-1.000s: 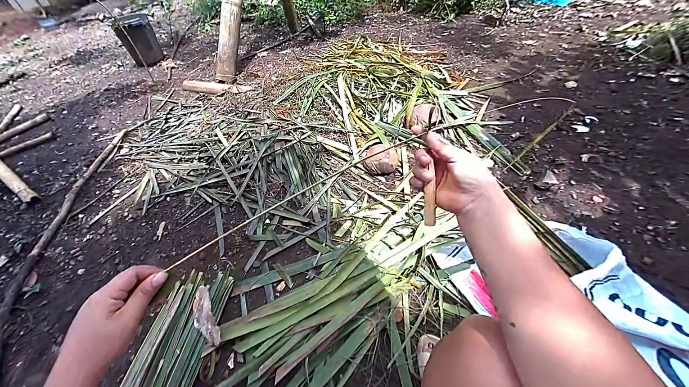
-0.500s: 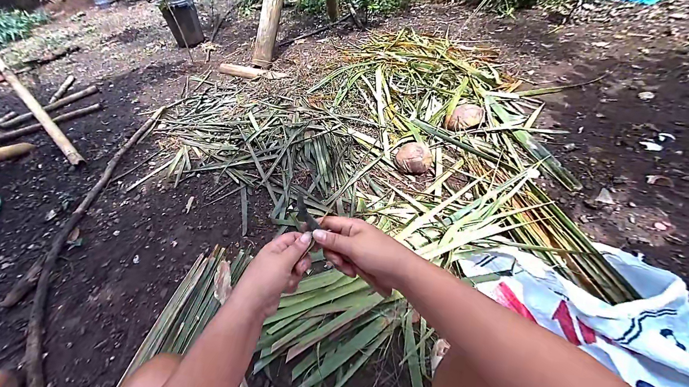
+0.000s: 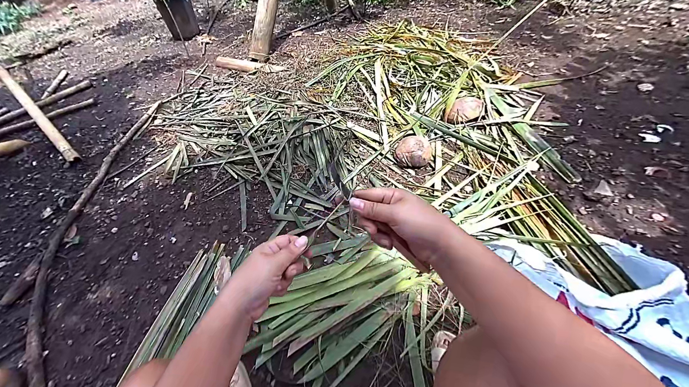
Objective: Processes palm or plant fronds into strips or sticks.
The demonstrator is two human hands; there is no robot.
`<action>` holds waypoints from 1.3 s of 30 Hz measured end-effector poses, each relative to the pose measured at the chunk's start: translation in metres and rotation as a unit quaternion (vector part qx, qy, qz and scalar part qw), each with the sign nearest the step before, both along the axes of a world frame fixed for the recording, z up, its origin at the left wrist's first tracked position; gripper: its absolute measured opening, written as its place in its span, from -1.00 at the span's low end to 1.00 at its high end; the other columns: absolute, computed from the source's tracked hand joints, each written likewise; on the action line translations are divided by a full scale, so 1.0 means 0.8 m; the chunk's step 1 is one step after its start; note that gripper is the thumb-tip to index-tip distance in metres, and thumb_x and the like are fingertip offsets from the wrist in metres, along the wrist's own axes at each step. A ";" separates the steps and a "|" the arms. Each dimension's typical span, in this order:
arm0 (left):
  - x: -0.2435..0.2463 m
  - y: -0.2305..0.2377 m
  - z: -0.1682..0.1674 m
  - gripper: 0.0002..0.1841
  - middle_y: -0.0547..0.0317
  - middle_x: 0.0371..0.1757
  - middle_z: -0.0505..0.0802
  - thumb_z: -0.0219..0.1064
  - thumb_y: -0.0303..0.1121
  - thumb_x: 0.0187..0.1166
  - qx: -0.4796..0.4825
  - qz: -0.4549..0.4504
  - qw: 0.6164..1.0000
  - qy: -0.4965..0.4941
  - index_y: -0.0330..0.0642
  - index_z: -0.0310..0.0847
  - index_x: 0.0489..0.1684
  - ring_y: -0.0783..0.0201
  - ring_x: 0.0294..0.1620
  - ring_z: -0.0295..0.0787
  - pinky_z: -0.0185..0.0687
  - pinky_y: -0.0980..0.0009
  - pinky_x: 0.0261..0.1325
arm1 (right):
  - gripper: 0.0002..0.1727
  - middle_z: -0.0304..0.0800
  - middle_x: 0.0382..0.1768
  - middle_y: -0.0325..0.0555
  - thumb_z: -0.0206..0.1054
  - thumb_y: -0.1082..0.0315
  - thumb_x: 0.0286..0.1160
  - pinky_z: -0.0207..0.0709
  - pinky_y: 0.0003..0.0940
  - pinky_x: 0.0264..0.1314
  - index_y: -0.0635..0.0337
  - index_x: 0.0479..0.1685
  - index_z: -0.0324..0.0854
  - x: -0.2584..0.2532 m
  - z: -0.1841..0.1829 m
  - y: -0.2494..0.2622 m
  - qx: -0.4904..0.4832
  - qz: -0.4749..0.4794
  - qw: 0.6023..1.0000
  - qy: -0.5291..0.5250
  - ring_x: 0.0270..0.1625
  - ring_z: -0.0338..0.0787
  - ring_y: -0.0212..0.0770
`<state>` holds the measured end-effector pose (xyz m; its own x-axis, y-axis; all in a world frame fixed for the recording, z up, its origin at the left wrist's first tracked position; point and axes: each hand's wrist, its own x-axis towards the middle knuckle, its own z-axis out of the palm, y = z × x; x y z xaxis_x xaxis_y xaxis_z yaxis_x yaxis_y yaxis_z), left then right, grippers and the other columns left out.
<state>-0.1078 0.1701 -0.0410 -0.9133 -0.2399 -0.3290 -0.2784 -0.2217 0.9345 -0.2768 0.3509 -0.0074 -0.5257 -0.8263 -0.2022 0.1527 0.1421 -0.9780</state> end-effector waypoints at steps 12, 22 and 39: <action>0.029 -0.051 -0.007 -0.75 0.46 -0.69 0.49 0.06 -0.35 0.83 -0.049 -0.036 0.998 -0.033 -0.16 0.66 -0.19 0.66 -0.80 0.18 0.07 0.75 -0.74 | -0.68 0.35 -0.65 -0.46 -0.12 0.20 0.91 0.30 -0.67 -0.70 0.00 0.26 0.54 -0.113 0.005 0.069 -0.111 -0.218 0.968 -0.053 -0.75 0.31 -0.56; 0.079 -0.160 0.008 -0.76 0.51 -0.61 0.63 0.13 -0.31 0.71 -0.153 -0.058 0.985 -0.052 0.00 0.73 -0.30 0.73 -0.77 0.23 0.10 0.79 -0.72 | -0.74 0.40 -0.67 -0.51 0.00 0.14 0.87 0.28 -0.68 -0.69 -0.11 0.06 0.63 -0.153 0.003 0.115 -0.179 -0.359 0.912 -0.084 -0.74 0.34 -0.59; -0.022 -0.013 -0.011 -0.62 0.05 -0.04 0.90 0.08 -0.17 0.85 -0.600 0.028 0.792 0.106 -0.16 0.81 0.16 0.18 -0.11 0.85 0.73 0.15 0.07 | -0.66 0.46 -0.57 -0.32 0.00 0.12 0.89 0.41 -0.60 -0.66 0.04 0.35 0.57 -0.037 -0.016 -0.001 -0.192 -0.229 0.952 -0.059 -0.70 0.41 -0.48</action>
<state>-0.1255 0.1594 -0.0498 -0.8944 -0.3056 0.3266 -0.1074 0.8555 0.5065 -0.3065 0.3503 -0.0201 -0.8413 -0.5404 -0.0120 0.2255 -0.3307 -0.9164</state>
